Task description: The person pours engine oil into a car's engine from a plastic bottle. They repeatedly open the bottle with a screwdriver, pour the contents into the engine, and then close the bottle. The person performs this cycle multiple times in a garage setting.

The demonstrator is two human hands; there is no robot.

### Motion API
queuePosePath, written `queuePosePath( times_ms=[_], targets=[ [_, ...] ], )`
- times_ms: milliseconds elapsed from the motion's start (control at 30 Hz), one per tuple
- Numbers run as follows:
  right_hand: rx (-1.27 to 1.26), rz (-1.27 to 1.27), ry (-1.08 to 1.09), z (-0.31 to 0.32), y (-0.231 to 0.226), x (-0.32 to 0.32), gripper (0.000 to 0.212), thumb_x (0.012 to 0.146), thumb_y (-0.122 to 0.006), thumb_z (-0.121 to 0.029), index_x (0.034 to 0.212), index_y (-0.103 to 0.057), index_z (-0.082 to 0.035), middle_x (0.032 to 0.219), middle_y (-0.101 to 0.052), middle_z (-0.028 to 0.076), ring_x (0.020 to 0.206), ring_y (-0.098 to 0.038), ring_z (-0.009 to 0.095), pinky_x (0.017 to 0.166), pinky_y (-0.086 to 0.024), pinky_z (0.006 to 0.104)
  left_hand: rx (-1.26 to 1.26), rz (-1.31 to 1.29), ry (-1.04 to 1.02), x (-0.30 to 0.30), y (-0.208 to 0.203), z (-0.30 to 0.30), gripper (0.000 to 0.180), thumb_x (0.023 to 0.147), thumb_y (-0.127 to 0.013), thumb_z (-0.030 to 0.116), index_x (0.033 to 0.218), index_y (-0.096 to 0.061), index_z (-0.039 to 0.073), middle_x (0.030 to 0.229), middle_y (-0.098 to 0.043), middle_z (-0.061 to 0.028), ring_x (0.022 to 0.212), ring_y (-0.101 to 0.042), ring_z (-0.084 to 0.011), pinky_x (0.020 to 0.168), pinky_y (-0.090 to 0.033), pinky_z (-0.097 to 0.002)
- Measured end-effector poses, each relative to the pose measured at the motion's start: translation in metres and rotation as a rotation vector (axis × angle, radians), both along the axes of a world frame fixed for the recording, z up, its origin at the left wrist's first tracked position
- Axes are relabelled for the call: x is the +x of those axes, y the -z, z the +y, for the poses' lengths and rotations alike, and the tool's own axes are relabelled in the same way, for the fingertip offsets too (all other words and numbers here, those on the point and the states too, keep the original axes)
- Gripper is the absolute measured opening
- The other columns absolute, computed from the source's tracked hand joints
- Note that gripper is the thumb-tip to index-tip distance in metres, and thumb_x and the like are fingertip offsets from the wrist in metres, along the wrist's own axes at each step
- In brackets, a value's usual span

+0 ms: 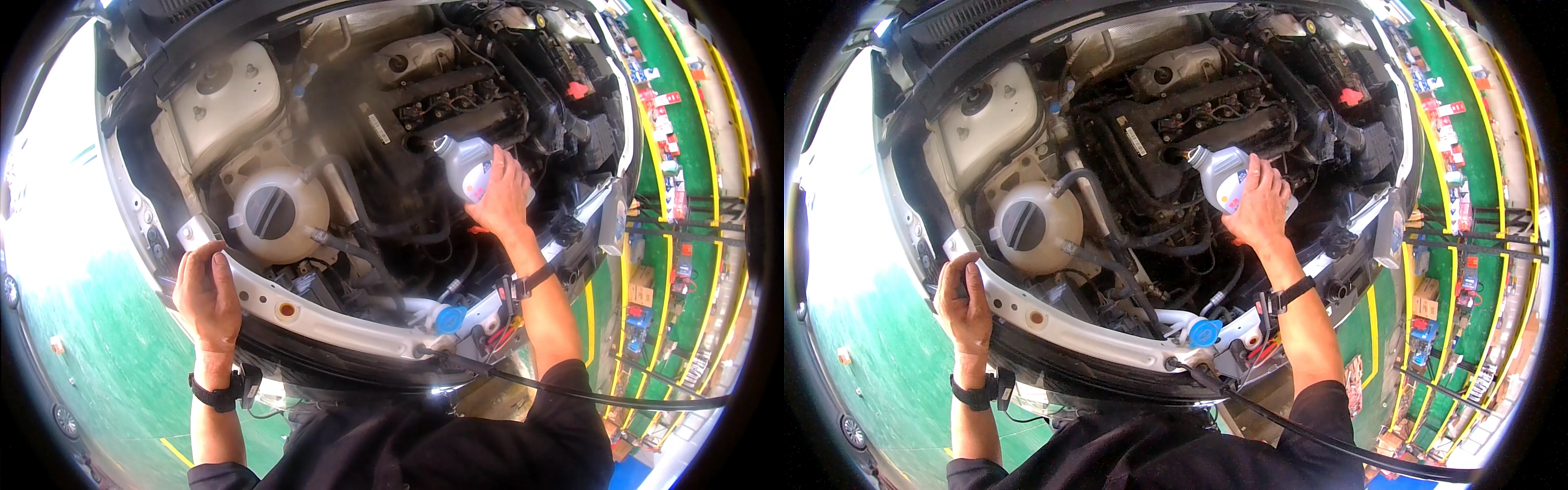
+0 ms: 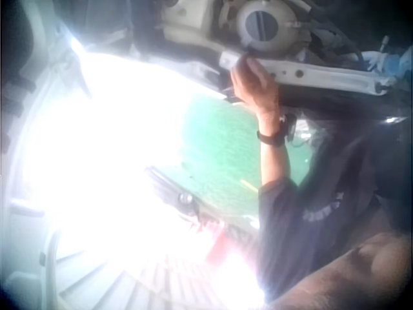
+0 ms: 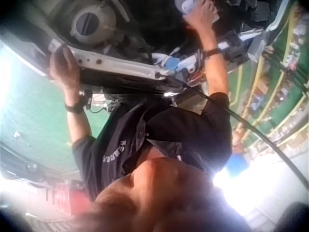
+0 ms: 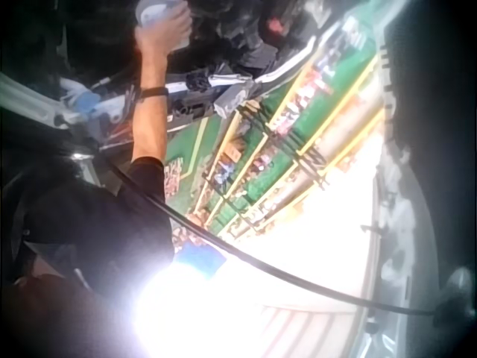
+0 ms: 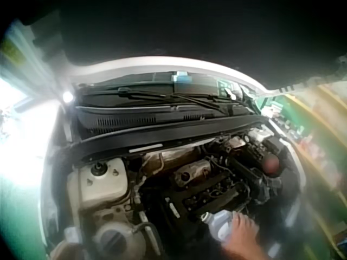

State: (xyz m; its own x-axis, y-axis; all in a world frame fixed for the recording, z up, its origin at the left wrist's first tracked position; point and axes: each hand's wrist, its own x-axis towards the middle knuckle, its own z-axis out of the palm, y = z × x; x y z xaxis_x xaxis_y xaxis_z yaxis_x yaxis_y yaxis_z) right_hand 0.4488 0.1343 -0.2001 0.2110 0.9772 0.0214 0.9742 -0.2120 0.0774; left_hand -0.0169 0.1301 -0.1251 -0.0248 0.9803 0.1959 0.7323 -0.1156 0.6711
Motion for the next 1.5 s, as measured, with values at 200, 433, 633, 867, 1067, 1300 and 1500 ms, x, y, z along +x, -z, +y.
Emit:
queuePosePath(
  times_ms=[200, 433, 633, 867, 1067, 1300, 1500],
  targets=[
    [0.003, 0.036, 0.004, 0.0001, -0.0007, -0.0016, 0.122, 0.064, -0.097, -0.024, 0.161, -0.027, -0.004, 0.154, -0.042, 0.023, 0.145, -0.040, 0.042, 0.123, -0.030, 0.0546, -0.015, -0.004, -0.005, -0.0006, 0.0004, 0.0000, 0.017, 0.101, -0.060, 0.008, 0.111, -0.072, 0.001, 0.100, -0.072, -0.0139, 0.092, -0.070, -0.0289, 0.085, -0.054, -0.0357],
    [-0.021, 0.030, 0.022, 0.0012, -0.0020, -0.0038, 0.121, 0.065, -0.097, -0.024, 0.161, -0.026, -0.004, 0.155, -0.042, 0.024, 0.146, -0.040, 0.042, 0.123, -0.029, 0.0548, -0.013, -0.003, -0.012, -0.0003, 0.0013, 0.0002, 0.017, 0.101, -0.060, 0.008, 0.110, -0.073, 0.002, 0.099, -0.072, -0.0139, 0.090, -0.070, -0.0290, 0.085, -0.054, -0.0361],
    [-0.033, 0.018, 0.030, 0.0011, -0.0014, -0.0041, 0.121, 0.065, -0.096, -0.024, 0.161, -0.026, -0.004, 0.156, -0.041, 0.023, 0.146, -0.039, 0.043, 0.124, -0.028, 0.0548, -0.004, -0.001, -0.003, -0.0018, 0.0022, 0.0006, 0.017, 0.101, -0.060, 0.009, 0.110, -0.073, 0.001, 0.098, -0.072, -0.0134, 0.090, -0.070, -0.0283, 0.085, -0.054, -0.0357],
    [-0.032, 0.017, 0.023, 0.0014, -0.0003, -0.0030, 0.121, 0.064, -0.096, -0.024, 0.161, -0.026, -0.003, 0.156, -0.041, 0.023, 0.146, -0.039, 0.042, 0.124, -0.029, 0.0540, -0.010, -0.011, -0.011, -0.0012, 0.0023, 0.0003, 0.017, 0.102, -0.060, 0.009, 0.110, -0.073, 0.001, 0.098, -0.072, -0.0126, 0.090, -0.071, -0.0270, 0.085, -0.054, -0.0349],
    [-0.036, 0.007, 0.021, 0.0015, 0.0001, -0.0033, 0.122, 0.065, -0.096, -0.026, 0.161, -0.025, -0.003, 0.155, -0.041, 0.023, 0.146, -0.039, 0.042, 0.124, -0.028, 0.0546, -0.018, 0.002, -0.011, -0.0011, 0.0014, 0.0003, 0.017, 0.102, -0.060, 0.009, 0.110, -0.073, 0.002, 0.099, -0.072, -0.0132, 0.091, -0.071, -0.0281, 0.085, -0.054, -0.0352],
    [-0.042, -0.018, 0.008, 0.0017, 0.0003, -0.0027, 0.123, 0.064, -0.096, -0.027, 0.161, -0.024, -0.001, 0.155, -0.042, 0.022, 0.146, -0.039, 0.042, 0.124, -0.028, 0.0551, -0.021, 0.001, -0.006, -0.0016, 0.0026, 0.0003, 0.017, 0.102, -0.060, 0.009, 0.111, -0.073, 0.002, 0.100, -0.073, -0.0133, 0.092, -0.071, -0.0283, 0.086, -0.054, -0.0356],
    [-0.046, -0.030, 0.004, 0.0022, 0.0007, -0.0030, 0.124, 0.064, -0.096, -0.027, 0.161, -0.025, -0.001, 0.156, -0.041, 0.023, 0.146, -0.039, 0.041, 0.124, -0.027, 0.0549, -0.009, 0.014, -0.001, -0.0013, 0.0008, 0.0001, 0.017, 0.102, -0.060, 0.009, 0.111, -0.073, 0.001, 0.100, -0.072, -0.0131, 0.091, -0.071, -0.0278, 0.086, -0.054, -0.0353]
  ],
)
